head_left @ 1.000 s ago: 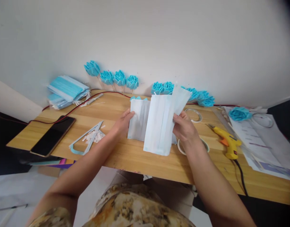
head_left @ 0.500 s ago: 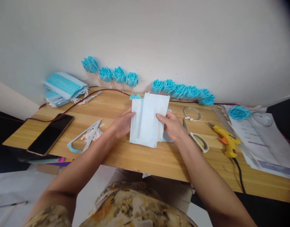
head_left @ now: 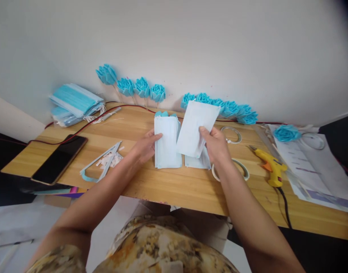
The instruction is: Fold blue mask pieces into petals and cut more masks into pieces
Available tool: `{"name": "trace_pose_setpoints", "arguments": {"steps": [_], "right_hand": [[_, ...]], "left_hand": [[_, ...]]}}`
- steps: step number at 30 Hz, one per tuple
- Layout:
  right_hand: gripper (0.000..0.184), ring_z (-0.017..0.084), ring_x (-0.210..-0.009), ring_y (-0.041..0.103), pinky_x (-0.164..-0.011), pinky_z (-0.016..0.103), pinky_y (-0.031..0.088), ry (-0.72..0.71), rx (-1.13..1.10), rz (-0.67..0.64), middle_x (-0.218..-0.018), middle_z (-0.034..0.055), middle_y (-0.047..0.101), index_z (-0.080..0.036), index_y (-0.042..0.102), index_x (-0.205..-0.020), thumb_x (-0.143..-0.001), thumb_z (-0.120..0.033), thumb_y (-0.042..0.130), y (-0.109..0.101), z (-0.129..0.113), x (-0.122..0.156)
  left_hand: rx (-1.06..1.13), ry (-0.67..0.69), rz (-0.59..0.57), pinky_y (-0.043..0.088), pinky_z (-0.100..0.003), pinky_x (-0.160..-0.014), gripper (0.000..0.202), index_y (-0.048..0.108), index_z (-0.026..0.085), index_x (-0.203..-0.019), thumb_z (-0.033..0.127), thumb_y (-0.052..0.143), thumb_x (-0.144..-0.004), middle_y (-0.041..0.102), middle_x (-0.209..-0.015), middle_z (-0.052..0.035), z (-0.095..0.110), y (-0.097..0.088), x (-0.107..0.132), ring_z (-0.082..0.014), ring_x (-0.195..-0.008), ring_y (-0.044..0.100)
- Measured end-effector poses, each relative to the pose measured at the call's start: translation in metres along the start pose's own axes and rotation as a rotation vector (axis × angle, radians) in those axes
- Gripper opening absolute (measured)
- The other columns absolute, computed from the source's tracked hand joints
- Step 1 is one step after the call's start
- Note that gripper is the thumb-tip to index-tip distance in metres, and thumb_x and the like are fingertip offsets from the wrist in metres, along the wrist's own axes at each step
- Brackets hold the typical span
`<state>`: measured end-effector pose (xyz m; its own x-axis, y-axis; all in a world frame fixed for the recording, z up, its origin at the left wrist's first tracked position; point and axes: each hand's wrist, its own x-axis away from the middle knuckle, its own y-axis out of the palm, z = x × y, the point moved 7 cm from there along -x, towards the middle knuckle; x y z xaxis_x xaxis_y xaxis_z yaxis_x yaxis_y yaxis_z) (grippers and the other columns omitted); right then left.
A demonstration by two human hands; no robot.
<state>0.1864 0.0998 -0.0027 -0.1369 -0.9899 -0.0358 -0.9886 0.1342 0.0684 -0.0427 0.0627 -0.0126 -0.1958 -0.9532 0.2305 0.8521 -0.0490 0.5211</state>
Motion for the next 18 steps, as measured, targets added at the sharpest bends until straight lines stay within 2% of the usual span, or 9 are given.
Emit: {"name": "trace_pose_setpoints", "arguments": {"steps": [3, 6, 10, 14, 16, 18], "right_hand": [[0.047, 0.026, -0.093, 0.073, -0.081, 0.040, 0.058, 0.033, -0.178, -0.053, -0.088, 0.0012, 0.080, -0.026, 0.072, -0.091, -0.061, -0.059, 0.086, 0.001, -0.015, 0.003], [0.049, 0.025, -0.082, 0.073, -0.071, 0.038, 0.058, 0.120, -0.199, -0.191, -0.084, 0.0025, 0.079, -0.026, 0.072, -0.087, -0.058, -0.063, 0.087, 0.018, -0.020, 0.018], [0.046, 0.021, -0.072, 0.070, -0.068, 0.035, 0.055, 0.227, -0.124, -0.338, -0.081, 0.0026, 0.078, -0.022, 0.075, -0.086, -0.059, -0.057, 0.089, 0.045, -0.002, 0.036], [0.040, 0.019, -0.077, 0.068, -0.074, 0.032, 0.053, 0.244, -0.091, -0.321, -0.088, 0.0015, 0.079, -0.021, 0.077, -0.090, -0.064, -0.049, 0.088, 0.053, 0.013, 0.041], [0.037, 0.018, -0.077, 0.067, -0.074, 0.031, 0.052, 0.242, -0.092, -0.324, -0.089, 0.0008, 0.079, -0.022, 0.077, -0.092, -0.066, -0.047, 0.087, 0.054, 0.014, 0.042], [0.035, 0.017, -0.075, 0.066, -0.071, 0.030, 0.051, 0.235, -0.076, -0.338, -0.088, -0.0001, 0.078, -0.022, 0.077, -0.094, -0.070, -0.047, 0.084, 0.055, 0.013, 0.043]], "left_hand": [[0.008, 0.006, 0.019, 0.057, -0.039, -0.094, 0.026, 0.068, 0.012, -0.110, 0.017, 0.071, -0.085, 0.078, -0.103, -0.0120, -0.001, -0.004, -0.002, -0.0257, -0.099, 0.073], [0.036, 0.005, 0.018, 0.056, -0.039, -0.096, 0.028, 0.067, 0.012, -0.113, 0.019, 0.071, -0.086, 0.077, -0.104, -0.0121, -0.003, -0.005, -0.003, -0.0258, -0.101, 0.072], [0.058, 0.012, -0.029, 0.052, -0.046, -0.103, 0.030, 0.068, 0.014, -0.113, 0.027, 0.073, -0.087, 0.076, -0.111, -0.0139, -0.006, 0.001, -0.004, -0.0317, -0.115, 0.068], [0.071, 0.017, -0.107, 0.050, -0.050, -0.105, 0.041, 0.070, 0.015, -0.115, 0.047, 0.070, -0.089, 0.075, -0.116, -0.0157, -0.006, 0.012, -0.002, -0.0381, -0.125, 0.062], [0.056, 0.024, -0.123, 0.050, -0.050, -0.105, 0.042, 0.069, 0.015, -0.116, 0.044, 0.074, -0.086, 0.075, -0.118, -0.0155, -0.004, 0.014, 0.000, -0.0388, -0.126, 0.061], [0.039, 0.033, -0.110, 0.051, -0.050, -0.105, 0.043, 0.068, 0.014, -0.118, 0.030, 0.080, -0.080, 0.074, -0.121, -0.0149, -0.002, 0.014, 0.002, -0.0380, -0.126, 0.062]]}}
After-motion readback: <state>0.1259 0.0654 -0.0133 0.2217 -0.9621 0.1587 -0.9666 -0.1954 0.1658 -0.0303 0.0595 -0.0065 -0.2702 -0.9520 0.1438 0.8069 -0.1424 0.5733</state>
